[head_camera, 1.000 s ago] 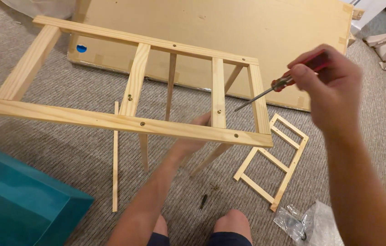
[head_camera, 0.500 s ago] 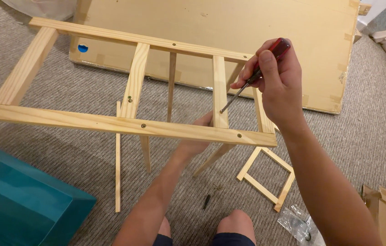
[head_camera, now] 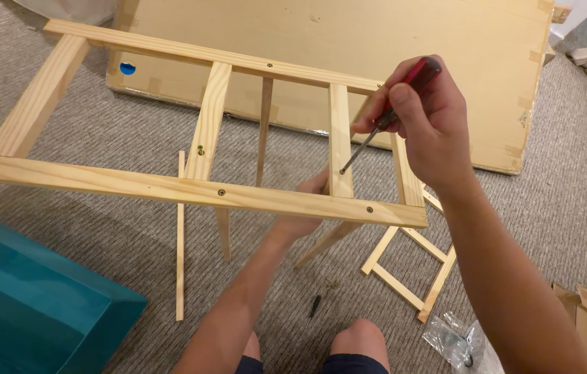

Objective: The person sits on the floor assembling a wooden furniture frame. They align wooden rails and legs to the frame, insert screws, and tighten them with a screwdriver, working around the frame and repositioning it as they attach each part.

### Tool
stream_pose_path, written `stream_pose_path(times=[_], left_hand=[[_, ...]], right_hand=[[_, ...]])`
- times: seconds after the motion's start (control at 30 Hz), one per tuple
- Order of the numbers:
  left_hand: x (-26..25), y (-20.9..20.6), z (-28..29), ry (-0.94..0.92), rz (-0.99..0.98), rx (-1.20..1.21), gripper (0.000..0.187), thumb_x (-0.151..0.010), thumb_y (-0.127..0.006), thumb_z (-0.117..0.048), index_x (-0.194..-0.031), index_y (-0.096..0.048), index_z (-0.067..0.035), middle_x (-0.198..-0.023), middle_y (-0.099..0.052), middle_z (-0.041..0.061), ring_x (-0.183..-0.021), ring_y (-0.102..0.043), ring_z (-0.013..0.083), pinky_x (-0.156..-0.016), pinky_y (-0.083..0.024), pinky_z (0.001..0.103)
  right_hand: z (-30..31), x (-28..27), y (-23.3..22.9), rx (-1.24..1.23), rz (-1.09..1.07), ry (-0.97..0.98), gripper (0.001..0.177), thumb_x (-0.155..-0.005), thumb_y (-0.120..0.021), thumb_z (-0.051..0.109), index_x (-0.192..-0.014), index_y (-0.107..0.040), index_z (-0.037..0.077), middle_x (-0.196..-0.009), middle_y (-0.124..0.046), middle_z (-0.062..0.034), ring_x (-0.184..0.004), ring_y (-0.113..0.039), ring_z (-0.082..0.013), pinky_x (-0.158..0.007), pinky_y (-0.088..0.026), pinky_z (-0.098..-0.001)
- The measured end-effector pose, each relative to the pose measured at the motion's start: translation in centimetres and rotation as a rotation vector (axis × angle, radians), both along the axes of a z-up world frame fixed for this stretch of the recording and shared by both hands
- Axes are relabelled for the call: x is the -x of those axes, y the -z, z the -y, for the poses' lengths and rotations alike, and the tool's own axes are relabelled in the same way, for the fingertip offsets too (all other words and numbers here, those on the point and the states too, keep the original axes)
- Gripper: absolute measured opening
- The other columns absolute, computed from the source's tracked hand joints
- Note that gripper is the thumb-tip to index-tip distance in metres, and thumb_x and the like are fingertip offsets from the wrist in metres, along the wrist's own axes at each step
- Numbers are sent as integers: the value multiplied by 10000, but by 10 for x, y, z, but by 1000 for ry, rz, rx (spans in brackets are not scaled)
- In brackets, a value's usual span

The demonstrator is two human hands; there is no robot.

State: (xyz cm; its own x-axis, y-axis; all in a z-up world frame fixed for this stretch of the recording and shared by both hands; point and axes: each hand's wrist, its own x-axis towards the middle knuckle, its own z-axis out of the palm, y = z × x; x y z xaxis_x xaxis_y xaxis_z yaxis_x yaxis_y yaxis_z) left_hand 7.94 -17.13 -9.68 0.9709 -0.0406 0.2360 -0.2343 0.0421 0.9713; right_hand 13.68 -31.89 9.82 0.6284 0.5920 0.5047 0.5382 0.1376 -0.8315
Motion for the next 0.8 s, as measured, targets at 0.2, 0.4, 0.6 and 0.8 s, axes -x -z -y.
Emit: stream_pose_path(times=[0.2,0.4,0.6,0.8], left_hand=[[-11,5,1,21,-49,-40,315,-975,-685,-242,-1219,-695,-42,-903,-686,38,-826,-594,121,-727,-538,320],[-25,6,10,45,-63,83,198,-896,-754,-191,-1053,-789,-76,-907,-786,34,-809,-742,108,-729,-618,291],[-35,13,24,-63,-13,47,218,-900,-745,-179,-1103,-791,-114,-855,-780,10,-746,-723,84,-668,-606,274],[-36,17,30,-144,108,36,191,-916,-762,-255,-1045,-795,-117,-756,-748,2,-672,-690,60,-560,-556,257]], right_hand=[[1,-2,-54,575,294,127,247,-969,-722,148,-1154,-630,11,-1029,-669,-74,-923,-706,-151,-821,-587,-279],[-22,5,-122,1134,511,66,314,-850,-802,227,-1126,-717,101,-948,-771,-16,-880,-766,-111,-815,-606,-297],[-59,19,-133,1808,739,127,264,-826,-804,239,-1077,-761,170,-1011,-709,33,-991,-698,-170,-876,-559,-358],[-78,27,-136,1861,796,50,192,-870,-754,193,-1058,-769,158,-1047,-696,29,-992,-698,-189,-867,-560,-363]])
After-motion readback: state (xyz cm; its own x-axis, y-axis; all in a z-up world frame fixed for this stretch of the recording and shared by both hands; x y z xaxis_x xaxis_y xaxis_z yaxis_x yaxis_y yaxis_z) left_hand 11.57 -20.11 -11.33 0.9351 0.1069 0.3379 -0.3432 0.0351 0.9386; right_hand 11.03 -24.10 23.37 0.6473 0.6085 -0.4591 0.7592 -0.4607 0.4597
